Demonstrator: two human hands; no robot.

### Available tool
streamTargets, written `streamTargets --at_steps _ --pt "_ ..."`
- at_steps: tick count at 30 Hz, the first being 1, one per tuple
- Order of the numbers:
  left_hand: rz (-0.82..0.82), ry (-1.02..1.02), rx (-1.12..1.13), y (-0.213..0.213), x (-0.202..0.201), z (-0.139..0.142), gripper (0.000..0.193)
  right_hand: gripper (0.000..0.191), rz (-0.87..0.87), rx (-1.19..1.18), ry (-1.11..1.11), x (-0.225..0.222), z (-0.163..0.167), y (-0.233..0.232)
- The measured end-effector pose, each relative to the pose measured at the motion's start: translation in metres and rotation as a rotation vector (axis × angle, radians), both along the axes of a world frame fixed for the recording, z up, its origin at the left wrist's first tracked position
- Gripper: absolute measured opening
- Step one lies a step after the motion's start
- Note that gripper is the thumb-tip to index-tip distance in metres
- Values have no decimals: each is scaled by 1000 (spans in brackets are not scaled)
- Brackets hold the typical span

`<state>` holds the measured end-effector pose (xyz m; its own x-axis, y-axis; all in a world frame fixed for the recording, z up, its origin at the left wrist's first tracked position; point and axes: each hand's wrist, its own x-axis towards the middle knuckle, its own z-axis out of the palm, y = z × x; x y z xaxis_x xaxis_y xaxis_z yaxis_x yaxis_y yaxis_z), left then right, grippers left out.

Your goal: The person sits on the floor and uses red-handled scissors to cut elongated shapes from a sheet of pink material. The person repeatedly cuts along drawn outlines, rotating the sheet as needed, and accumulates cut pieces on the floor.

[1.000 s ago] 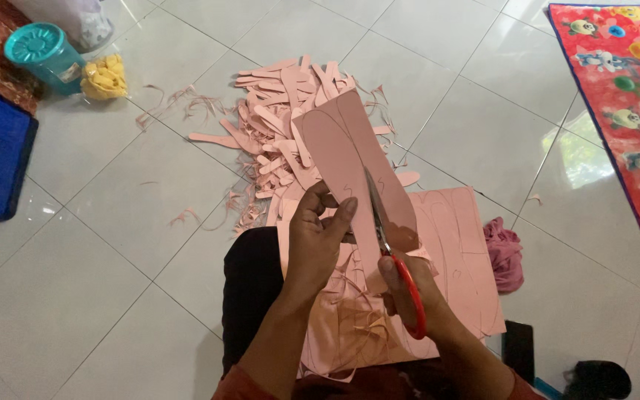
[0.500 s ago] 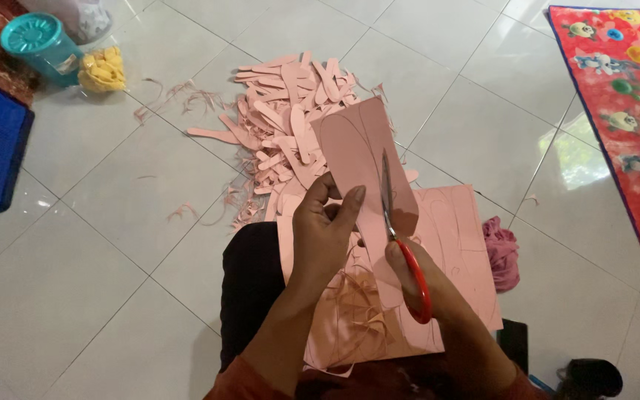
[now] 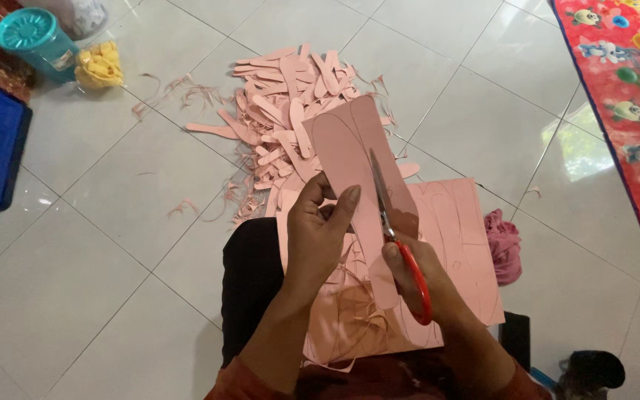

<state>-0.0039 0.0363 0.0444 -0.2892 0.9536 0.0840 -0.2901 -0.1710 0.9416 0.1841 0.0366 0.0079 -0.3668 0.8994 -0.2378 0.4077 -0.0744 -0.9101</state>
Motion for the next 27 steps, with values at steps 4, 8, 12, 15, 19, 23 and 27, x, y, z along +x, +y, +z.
streamTargets --at_steps 4,8,12,15,19,23,27 --pt "-5 35 -49 2 -4 4 26 51 31 -18 71 -1 6 1" --pt "-21 44 -52 1 -1 9 27 54 78 78 51 1 9 11" --pt "-43 50 -110 -1 0 13 28 53 153 159 65 4 12 21" --pt "-46 27 -75 -1 -1 16 28 57 170 162 80 2 15 23" --pt "-49 52 -75 -1 -2 18 28 60 63 38 5 -2 19 20" --pt "-58 52 -66 -1 -4 19 28 66 66 3 27 -1 23 19" --pt "-56 55 -79 0 -5 18 28 66 121 81 70 0 22 23"
